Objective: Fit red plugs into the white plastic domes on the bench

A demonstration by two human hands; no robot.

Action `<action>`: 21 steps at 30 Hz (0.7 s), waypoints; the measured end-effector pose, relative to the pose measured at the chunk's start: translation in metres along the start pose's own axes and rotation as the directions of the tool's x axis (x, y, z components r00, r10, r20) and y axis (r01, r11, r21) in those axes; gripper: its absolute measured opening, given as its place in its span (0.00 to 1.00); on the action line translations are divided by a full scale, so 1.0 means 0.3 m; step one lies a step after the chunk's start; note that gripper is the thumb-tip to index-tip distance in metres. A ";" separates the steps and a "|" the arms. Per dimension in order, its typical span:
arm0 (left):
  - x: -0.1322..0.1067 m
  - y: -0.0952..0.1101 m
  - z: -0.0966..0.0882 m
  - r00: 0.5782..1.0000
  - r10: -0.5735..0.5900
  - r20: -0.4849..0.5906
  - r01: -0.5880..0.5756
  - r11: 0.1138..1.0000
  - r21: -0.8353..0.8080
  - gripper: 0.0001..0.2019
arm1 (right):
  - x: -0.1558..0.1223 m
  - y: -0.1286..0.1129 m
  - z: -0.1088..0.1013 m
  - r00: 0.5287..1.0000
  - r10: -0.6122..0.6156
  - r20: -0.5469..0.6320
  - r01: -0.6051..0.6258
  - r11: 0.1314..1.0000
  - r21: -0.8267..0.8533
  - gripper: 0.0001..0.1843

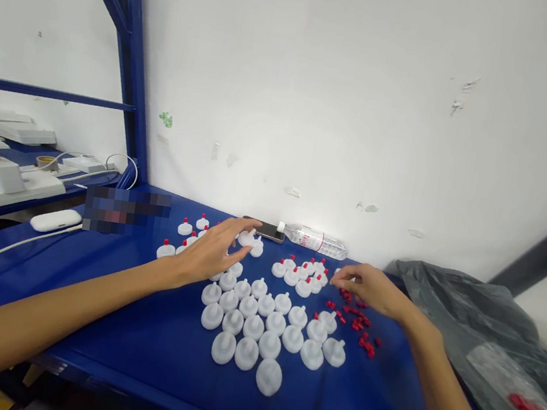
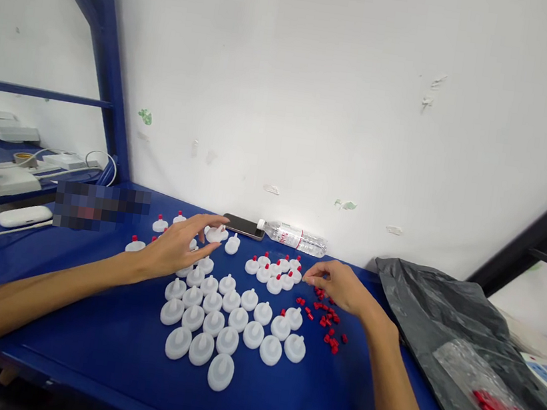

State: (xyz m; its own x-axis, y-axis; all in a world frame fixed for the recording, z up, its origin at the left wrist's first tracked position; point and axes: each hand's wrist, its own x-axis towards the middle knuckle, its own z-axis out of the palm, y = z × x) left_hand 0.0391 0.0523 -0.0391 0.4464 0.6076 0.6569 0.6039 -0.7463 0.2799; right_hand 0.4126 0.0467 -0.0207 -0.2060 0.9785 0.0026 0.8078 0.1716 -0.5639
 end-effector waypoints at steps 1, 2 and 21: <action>-0.001 0.003 0.001 1.000 0.011 -0.013 -0.011 1.000 0.001 0.22 | -0.002 -0.006 -0.001 1.000 -0.005 0.003 0.005 1.000 0.011 0.10; -0.002 0.006 0.001 0.999 0.036 -0.026 -0.036 0.999 0.004 0.22 | -0.005 -0.014 -0.002 1.000 -0.014 0.004 0.014 1.000 0.022 0.11; -0.036 0.083 0.015 0.960 0.272 0.064 -0.262 0.956 -0.135 0.19 | -0.027 -0.319 0.197 0.887 -0.378 -0.266 0.406 0.912 0.059 0.10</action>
State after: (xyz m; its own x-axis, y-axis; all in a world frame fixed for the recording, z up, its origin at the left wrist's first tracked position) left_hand 0.0523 0.0283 -0.0422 0.6349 0.3978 0.6623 0.3709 -0.9089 0.1904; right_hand 0.3042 0.0156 -0.0156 -0.3413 0.8332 0.4351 0.6206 0.5474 -0.5615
